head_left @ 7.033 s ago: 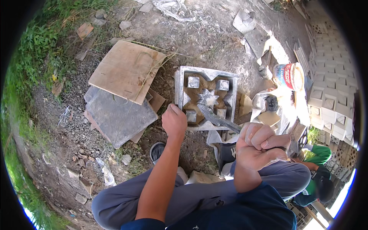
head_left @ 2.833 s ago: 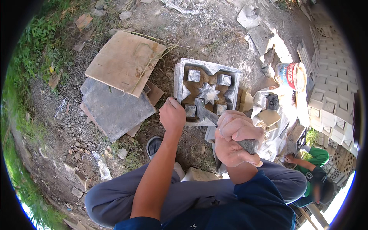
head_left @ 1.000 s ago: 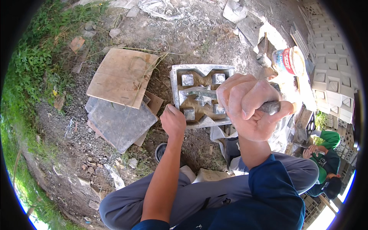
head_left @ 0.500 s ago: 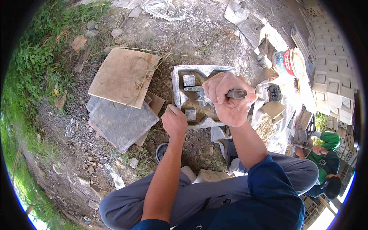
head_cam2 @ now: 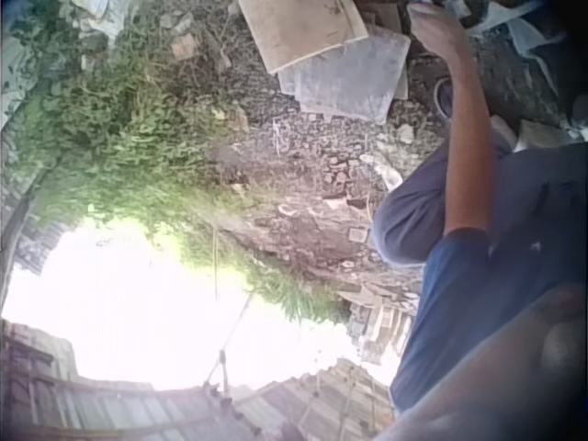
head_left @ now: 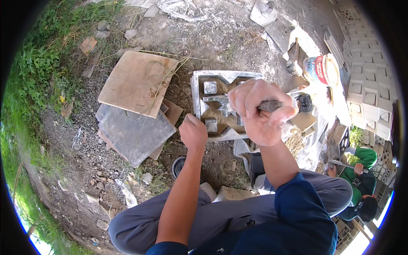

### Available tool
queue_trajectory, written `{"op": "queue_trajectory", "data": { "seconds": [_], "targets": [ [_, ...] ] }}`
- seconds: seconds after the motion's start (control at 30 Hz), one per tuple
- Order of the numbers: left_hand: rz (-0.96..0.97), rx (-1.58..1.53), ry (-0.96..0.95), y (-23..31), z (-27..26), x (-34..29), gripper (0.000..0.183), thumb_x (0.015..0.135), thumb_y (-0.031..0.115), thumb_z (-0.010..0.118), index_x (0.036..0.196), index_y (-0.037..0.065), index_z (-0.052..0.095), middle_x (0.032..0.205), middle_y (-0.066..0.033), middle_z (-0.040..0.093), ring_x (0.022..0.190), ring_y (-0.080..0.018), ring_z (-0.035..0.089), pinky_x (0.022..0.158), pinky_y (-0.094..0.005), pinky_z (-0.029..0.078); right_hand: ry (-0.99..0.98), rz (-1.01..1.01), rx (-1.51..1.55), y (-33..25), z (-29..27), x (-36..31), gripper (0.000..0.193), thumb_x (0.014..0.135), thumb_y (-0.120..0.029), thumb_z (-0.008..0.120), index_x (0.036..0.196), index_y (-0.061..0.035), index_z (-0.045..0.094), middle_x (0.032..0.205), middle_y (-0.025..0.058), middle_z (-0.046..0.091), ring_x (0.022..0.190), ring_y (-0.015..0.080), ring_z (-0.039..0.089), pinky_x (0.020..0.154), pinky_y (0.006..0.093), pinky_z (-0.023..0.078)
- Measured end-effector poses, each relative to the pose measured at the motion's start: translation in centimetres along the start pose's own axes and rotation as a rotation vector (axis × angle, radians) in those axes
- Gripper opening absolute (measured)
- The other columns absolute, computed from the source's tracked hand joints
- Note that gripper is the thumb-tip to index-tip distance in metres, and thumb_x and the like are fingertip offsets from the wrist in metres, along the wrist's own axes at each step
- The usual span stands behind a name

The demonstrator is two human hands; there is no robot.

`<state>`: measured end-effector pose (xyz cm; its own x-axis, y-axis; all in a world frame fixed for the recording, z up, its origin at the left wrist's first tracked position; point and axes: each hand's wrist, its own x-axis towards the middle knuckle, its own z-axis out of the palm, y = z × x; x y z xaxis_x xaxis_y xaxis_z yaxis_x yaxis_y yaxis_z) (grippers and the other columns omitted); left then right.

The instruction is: The person cleans a decorative stone tile by scraping away excess material from its geometric recesses using a metal tool.

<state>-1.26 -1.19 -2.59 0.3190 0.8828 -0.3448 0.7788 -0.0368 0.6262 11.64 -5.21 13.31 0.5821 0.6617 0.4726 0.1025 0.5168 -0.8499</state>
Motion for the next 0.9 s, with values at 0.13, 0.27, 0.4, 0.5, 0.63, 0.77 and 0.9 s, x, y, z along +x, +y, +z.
{"op": "queue_trajectory", "data": {
  "seconds": [0.13,0.27,0.4,0.5,0.63,0.77,0.9],
  "targets": [
    [-0.032,0.033,-0.001,-0.4,-0.2,0.0,0.042,0.099,0.024,0.035,0.085,-0.002,0.065,0.083,-0.0286,0.066,0.083,-0.0502,0.062,0.074,-0.0562,0.049,-0.007,0.061,0.007,0.1,0.0,0.4,0.066,0.092,-0.067,0.047,0.068,-0.0058,0.044,0.054,0.0029,0.038,0.043,0.0137,0.034,0.044,0.0288,0.024],
    [0.023,0.013,0.014,-0.4,0.3,0.1,0.043,0.099,0.024,0.035,0.084,-0.002,0.065,0.083,-0.0284,0.066,0.082,-0.0501,0.062,0.074,-0.0561,0.049,-0.041,0.045,-0.011,1.1,-0.6,-0.2,0.067,0.093,-0.068,0.046,0.067,-0.0057,0.044,0.056,0.0031,0.038,0.044,0.0136,0.034,0.045,0.0293,0.024],
    [0.003,0.025,0.019,-0.6,0.3,0.0,0.042,0.099,0.024,0.036,0.081,-0.002,0.063,0.082,-0.0279,0.066,0.081,-0.0494,0.062,0.072,-0.0560,0.049,-0.019,0.101,-0.012,-0.1,0.0,0.8,0.067,0.092,-0.068,0.048,0.067,-0.0056,0.043,0.054,0.0019,0.034,0.043,0.0131,0.031,0.045,0.0300,0.024],
    [0.014,0.024,0.028,-0.1,0.3,0.2,0.042,0.099,0.024,0.036,0.079,-0.001,0.063,0.082,-0.0274,0.066,0.080,-0.0491,0.062,0.071,-0.0562,0.049,-0.076,0.105,0.065,-0.4,-0.5,0.2,0.067,0.092,-0.066,0.052,0.067,-0.0045,0.042,0.054,0.0022,0.034,0.044,0.0132,0.030,0.045,0.0305,0.023],
    [0.011,0.041,0.040,-0.6,-0.1,-0.1,0.044,0.101,0.025,0.035,0.080,0.000,0.065,0.082,-0.0265,0.067,0.080,-0.0484,0.063,0.069,-0.0560,0.050,-0.127,0.114,-0.057,1.0,-0.9,0.5,0.061,0.096,-0.061,0.049,0.069,-0.0062,0.044,0.056,0.0010,0.037,0.047,0.0130,0.029,0.047,0.0301,0.024],
    [-0.066,0.038,-0.042,0.5,-0.6,-0.3,0.046,0.104,0.031,0.034,0.093,0.002,0.067,0.085,-0.0256,0.068,0.083,-0.0474,0.064,0.070,-0.0550,0.051,0.025,-0.127,0.247,-0.7,-3.1,1.7,0.057,0.103,-0.054,0.038,0.085,-0.0009,0.052,0.060,0.0000,0.038,0.050,0.0102,0.034,0.047,0.0283,0.028],
    [0.109,0.059,-0.127,1.2,-1.0,0.4,0.053,0.105,0.045,0.029,0.115,0.005,0.063,0.093,-0.0259,0.069,0.089,-0.0463,0.065,0.076,-0.0545,0.052,0.205,-0.218,0.318,-4.1,-2.4,3.4,0.061,0.102,-0.059,0.034,0.091,-0.0022,0.051,0.062,0.0004,0.038,0.054,0.0100,0.033,0.049,0.0263,0.029]
  ]
}}
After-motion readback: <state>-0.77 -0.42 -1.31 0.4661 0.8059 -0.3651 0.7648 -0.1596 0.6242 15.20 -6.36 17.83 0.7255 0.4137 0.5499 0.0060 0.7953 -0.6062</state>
